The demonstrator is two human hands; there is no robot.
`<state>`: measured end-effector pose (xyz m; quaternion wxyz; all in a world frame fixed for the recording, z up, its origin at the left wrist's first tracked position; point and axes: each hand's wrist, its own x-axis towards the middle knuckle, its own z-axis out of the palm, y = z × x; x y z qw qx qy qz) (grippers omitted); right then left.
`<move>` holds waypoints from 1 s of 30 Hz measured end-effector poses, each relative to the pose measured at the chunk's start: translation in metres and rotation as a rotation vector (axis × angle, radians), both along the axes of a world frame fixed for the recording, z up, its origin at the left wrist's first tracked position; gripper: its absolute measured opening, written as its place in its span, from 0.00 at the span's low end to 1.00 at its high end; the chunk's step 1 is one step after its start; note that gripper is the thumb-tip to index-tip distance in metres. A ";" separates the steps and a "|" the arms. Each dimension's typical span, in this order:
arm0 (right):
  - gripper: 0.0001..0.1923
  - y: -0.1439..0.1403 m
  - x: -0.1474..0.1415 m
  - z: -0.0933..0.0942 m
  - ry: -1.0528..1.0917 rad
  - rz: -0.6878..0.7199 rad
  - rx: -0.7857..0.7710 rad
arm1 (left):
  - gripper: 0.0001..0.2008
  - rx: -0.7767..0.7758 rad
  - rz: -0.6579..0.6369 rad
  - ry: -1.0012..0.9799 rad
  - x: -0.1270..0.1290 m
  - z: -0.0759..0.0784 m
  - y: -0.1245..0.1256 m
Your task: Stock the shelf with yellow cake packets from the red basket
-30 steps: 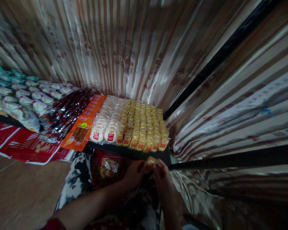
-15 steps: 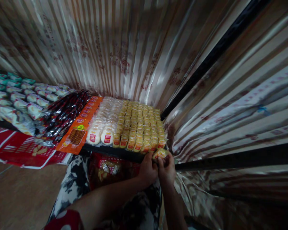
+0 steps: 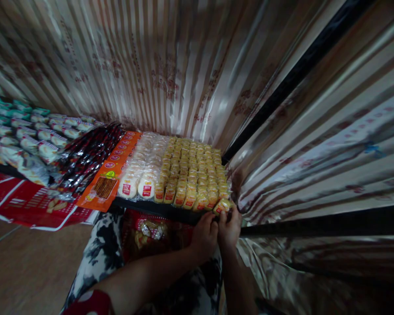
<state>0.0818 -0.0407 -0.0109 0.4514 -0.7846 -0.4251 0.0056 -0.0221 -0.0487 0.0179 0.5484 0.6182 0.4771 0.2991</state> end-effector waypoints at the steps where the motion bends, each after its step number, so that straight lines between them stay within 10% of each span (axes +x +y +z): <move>1: 0.32 0.001 0.001 -0.002 0.001 -0.003 -0.005 | 0.22 0.006 -0.020 -0.005 0.001 0.000 0.000; 30: 0.36 0.013 0.001 -0.020 0.189 0.094 -0.030 | 0.21 0.184 0.035 0.047 0.005 -0.004 0.010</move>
